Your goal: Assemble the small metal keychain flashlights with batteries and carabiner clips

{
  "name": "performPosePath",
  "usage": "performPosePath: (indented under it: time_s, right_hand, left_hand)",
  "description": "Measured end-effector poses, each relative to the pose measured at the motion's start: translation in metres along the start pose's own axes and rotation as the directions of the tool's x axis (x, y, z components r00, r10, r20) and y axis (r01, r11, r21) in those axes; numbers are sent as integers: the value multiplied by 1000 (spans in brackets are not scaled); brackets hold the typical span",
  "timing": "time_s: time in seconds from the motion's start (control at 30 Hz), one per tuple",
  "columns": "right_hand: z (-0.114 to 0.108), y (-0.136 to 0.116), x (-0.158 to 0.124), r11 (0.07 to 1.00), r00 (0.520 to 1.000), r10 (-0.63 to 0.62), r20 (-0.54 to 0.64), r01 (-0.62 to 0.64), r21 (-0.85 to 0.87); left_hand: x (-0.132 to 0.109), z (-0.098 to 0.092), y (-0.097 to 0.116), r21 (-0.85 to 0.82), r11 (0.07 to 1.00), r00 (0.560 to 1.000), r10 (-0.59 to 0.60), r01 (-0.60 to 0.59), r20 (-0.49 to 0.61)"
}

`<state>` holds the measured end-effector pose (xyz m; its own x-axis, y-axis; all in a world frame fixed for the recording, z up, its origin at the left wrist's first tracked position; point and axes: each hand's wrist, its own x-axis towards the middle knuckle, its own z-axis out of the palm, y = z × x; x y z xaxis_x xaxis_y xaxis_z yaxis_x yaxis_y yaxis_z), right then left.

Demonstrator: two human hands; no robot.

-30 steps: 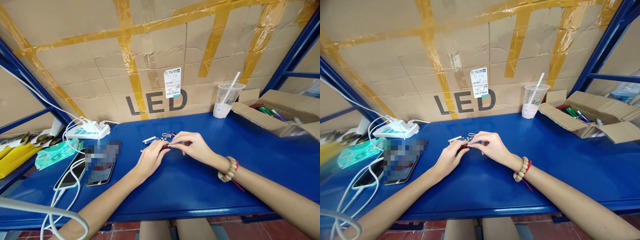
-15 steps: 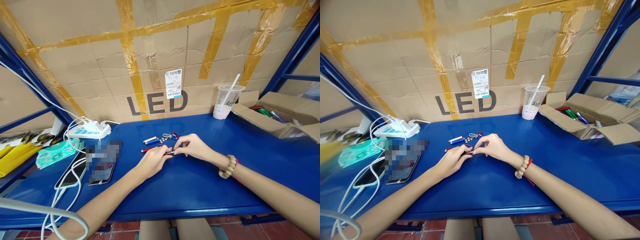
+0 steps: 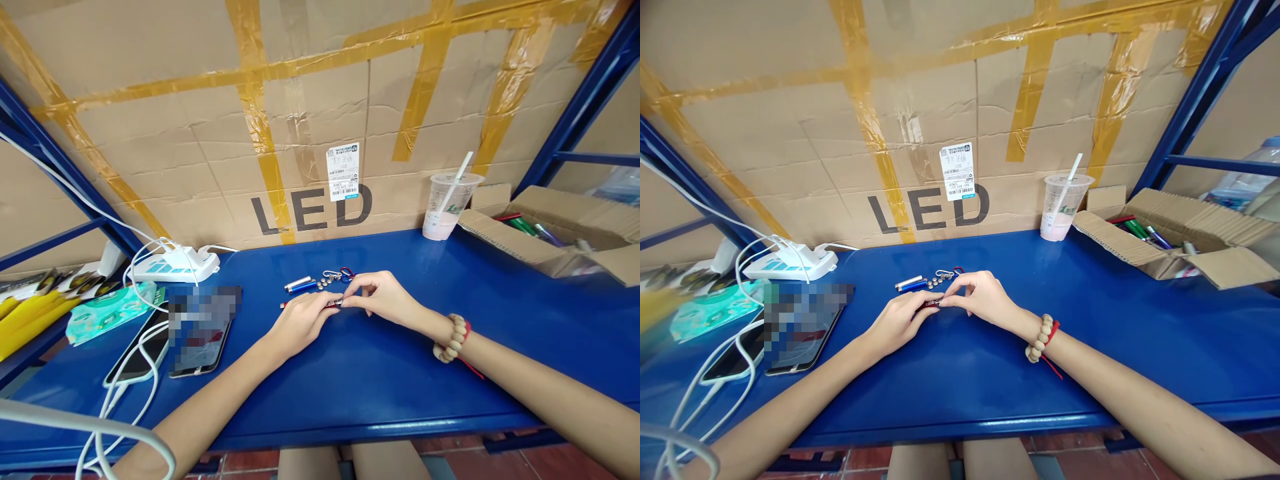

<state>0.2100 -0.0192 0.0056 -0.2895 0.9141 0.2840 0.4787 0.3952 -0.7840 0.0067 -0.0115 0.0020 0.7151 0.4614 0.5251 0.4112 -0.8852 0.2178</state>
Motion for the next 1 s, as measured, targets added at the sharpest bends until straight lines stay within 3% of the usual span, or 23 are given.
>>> performPosePath:
  time_s: [0.3, 0.53, 0.67, 1.0]
  right_hand:
    - [0, -6, -2, 997, 991, -82, -106, 82, -10]
    - [0, -11, -3, 991, 985, -127, -114, 132, 31]
    - [1, -12, -4, 989, 984, -130, -122, 137, 51]
    - [1, -12, -4, 958, 955, -284, -89, 286, 20]
  left_hand:
    - [4, -1, 3, 40, 991, 990, -127, 125, 58]
    - [3, 4, 3, 132, 990, 998, -46, 50, -33]
    - [4, 4, 3, 174, 983, 998, -61, 64, -20]
    - [5, 1, 6, 102, 991, 996, -85, 82, 30]
